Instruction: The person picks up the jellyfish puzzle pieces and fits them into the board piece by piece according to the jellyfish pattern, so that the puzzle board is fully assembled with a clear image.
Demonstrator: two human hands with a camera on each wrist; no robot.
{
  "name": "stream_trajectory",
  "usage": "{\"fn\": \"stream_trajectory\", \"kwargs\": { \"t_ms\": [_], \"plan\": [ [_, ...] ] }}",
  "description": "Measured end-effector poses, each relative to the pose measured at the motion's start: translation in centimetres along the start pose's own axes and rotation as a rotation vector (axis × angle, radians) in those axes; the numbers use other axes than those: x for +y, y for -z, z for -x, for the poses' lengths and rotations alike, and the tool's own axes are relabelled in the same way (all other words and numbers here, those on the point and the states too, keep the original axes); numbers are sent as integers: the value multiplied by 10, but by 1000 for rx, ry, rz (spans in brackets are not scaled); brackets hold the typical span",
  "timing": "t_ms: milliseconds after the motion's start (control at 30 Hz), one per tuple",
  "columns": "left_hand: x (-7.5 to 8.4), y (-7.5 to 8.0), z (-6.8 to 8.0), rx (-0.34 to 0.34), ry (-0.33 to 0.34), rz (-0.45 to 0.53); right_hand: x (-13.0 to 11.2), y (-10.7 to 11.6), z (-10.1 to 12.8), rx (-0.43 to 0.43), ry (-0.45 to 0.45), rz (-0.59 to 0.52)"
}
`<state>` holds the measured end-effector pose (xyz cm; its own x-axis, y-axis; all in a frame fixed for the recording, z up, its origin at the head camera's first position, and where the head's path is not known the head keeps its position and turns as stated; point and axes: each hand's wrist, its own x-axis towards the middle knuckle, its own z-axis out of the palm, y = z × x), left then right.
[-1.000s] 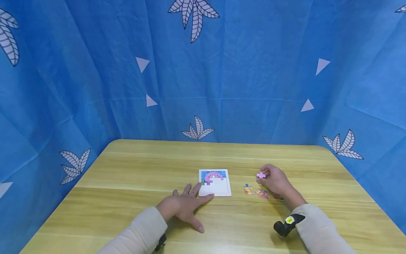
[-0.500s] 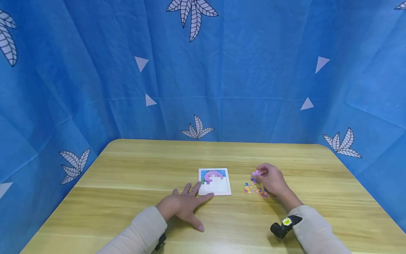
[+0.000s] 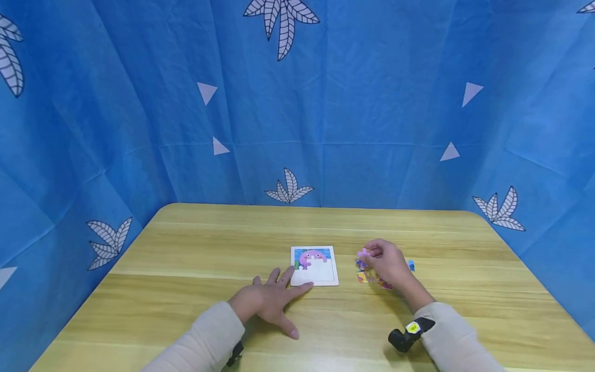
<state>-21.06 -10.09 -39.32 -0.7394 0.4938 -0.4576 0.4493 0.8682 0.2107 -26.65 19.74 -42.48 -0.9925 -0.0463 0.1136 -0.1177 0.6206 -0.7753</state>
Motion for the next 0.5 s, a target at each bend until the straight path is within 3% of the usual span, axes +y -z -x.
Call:
{"fn": "stream_trajectory", "kwargs": {
  "t_ms": [267, 500],
  "plan": [
    [1, 0, 0, -5, -5, 6, -10, -16, 0, -47, -72, -125],
    [1, 0, 0, -3, -3, 0, -20, -31, -2, -83, -62, -203]
  ]
}}
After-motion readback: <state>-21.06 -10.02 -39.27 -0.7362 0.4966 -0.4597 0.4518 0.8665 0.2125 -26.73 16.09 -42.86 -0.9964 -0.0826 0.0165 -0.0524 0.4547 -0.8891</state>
